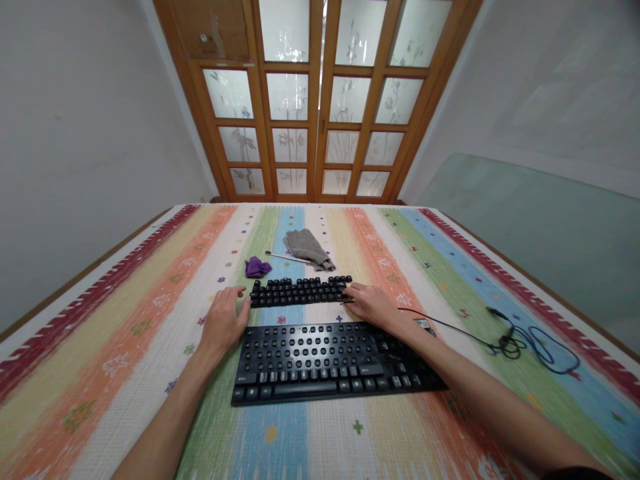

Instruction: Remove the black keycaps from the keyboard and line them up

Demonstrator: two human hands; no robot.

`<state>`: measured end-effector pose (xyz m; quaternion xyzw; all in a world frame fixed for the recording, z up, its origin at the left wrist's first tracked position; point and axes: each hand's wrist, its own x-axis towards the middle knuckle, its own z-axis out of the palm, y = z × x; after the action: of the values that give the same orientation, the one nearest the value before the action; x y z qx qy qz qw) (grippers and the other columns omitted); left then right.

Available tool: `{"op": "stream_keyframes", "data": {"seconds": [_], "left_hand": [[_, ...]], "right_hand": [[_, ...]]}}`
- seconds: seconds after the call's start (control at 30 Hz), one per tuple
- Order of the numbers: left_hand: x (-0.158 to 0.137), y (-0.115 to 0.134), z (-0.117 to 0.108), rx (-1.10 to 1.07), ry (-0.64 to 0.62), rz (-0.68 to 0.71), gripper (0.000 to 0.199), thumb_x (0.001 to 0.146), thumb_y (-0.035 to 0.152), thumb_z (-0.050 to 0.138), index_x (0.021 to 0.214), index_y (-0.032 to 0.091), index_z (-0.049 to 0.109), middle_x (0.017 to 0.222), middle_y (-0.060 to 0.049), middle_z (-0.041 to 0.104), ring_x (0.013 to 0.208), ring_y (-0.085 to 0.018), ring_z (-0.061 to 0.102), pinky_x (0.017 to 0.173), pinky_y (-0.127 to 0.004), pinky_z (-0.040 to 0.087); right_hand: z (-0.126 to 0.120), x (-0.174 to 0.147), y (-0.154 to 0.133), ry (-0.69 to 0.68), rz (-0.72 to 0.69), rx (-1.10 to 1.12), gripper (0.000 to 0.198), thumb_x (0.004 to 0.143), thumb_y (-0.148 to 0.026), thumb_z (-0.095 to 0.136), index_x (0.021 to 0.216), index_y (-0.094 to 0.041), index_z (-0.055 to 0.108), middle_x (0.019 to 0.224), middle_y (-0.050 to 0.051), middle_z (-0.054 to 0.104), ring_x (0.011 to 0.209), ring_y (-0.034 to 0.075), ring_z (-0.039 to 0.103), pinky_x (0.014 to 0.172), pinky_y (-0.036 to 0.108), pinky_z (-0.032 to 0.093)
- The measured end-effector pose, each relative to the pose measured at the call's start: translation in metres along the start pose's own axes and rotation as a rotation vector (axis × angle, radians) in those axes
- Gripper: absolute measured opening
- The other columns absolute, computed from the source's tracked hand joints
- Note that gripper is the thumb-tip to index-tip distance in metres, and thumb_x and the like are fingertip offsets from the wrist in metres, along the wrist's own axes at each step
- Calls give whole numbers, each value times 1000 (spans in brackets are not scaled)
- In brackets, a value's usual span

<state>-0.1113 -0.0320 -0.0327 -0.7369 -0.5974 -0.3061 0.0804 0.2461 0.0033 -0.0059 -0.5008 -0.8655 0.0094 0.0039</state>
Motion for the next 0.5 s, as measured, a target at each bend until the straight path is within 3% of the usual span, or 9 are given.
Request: {"op": "stream_keyframes", "data": {"seconds": [0.13,0.3,0.5], "left_hand": [[0,1,-1,-11,0,-15,29,93,35,40,103,16,58,91,-12,64,89,-28,60,83,-43,50],[0,0,1,-7,-2,-22,29,93,35,39,103,15,58,91,-12,64,89,-29,60,84,-43,50],[0,-2,2,-9,-10,-23,29,93,35,39,102,15,58,91,-12,65,89,-28,60,84,-43,50]], "right_hand": [[-2,1,3,47,26,42,22,90,-27,54,105,-17,67,106,11,68,88,23,65,70,28,42],[-11,10,18,113,220,237,22,91,-25,51,100,-16,69,100,11,72,91,22,65,76,28,43],[-12,31,39,95,301,300,31,95,-36,48,98,-13,69,96,12,74,84,22,66,67,26,42]]}}
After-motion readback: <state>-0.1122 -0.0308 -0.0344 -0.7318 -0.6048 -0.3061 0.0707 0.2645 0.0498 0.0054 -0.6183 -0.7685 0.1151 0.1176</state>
